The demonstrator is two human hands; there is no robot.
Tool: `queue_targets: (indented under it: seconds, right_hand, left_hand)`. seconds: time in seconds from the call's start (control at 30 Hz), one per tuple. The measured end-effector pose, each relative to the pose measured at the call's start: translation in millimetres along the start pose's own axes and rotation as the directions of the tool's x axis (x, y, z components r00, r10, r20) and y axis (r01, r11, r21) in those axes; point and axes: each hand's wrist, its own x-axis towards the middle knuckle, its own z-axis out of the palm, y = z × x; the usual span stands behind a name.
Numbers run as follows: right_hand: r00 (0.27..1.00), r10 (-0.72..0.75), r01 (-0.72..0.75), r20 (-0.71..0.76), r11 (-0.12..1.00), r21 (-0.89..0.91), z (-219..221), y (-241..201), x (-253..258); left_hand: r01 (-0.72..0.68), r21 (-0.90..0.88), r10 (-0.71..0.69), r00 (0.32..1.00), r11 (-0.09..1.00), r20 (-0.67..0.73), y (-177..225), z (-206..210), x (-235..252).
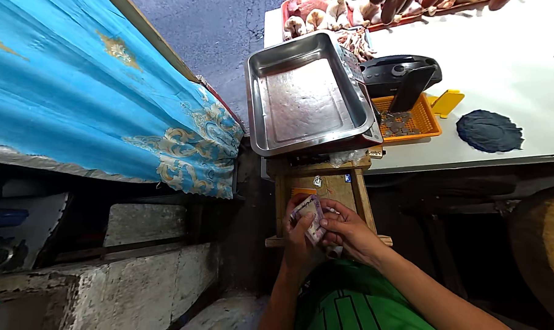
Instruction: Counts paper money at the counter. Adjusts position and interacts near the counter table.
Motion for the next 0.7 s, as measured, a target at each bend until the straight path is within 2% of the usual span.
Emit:
queue_targets:
  seconds: [0.07,0.1,0.2,0.23,0.3,0.37,0.43,0.5,0.57,0.63,0.7]
  right_hand:
    - [0.997,-0.071,0.071,-0.038,0.997,0.013,2.0,2.0,4.1]
    - [0.993,-0.104,0.102,-0.048,0.994,-0.033,2.6,1.1,7.7]
    - [0.992,-0.126,0.129,0.032,0.92,-0.37,-0.5,-12.1,18.6]
    - [0.99,-0.127,0.141,0.062,0.842,-0.521,-6.3,-19.9,23.1]
    - [0.979,-0.197,0.17,0.06,0.611,-0.773,-26.6,-34.8,34.2]
    - [0.975,-0.21,0.148,0.075,0.357,-0.922,-50.2,-44.4,42.7]
    - [0.99,-0.097,0.113,0.099,0.157,-0.981,-57.8,-44.8,47.0]
    - [0.998,0.059,-0.006,-0.006,0.002,-1.0,-49.4,-35.1,49.9]
    - [0.983,0.11,-0.129,-0.148,-0.166,-0.978,-37.2,-22.5,54.3]
    - [0.974,0.101,-0.176,-0.205,-0.236,-0.956,-32.4,-11.4,60.0]
    - [0.976,0.097,-0.17,-0.194,-0.218,-0.961,-34.7,-8.3,64.2]
  left_hand:
    - [0.091,-0.11,-0.093,0.995,0.99,-0.02,0.2,0.6,-3.9]
    - [0.138,-0.133,-0.15,0.985,0.982,-0.088,0.5,4.9,-6.8]
    - [0.229,-0.096,-0.247,0.923,0.969,-0.295,2.8,17.4,-7.8]
    - [0.211,-0.088,-0.228,0.917,0.974,-0.327,5.2,14.4,-4.7]
    - [0.103,-0.092,-0.129,0.927,0.99,-0.352,14.6,-2.0,3.4]
    - [0.061,-0.044,-0.072,0.935,0.997,-0.348,28.0,-21.5,6.7]
    - [0.076,0.013,-0.068,0.945,0.997,-0.321,35.7,-38.1,5.5]
    - [0.11,0.043,-0.092,0.951,0.993,-0.295,36.9,-46.0,1.6]
    - [0.136,0.056,-0.112,0.946,0.989,-0.305,34.0,-43.0,-1.5]
    - [0.149,0.036,-0.131,0.941,0.988,-0.313,28.4,-38.7,-4.1]
    - [0.155,0.01,-0.144,0.94,0.988,-0.311,21.8,-35.0,-5.6]
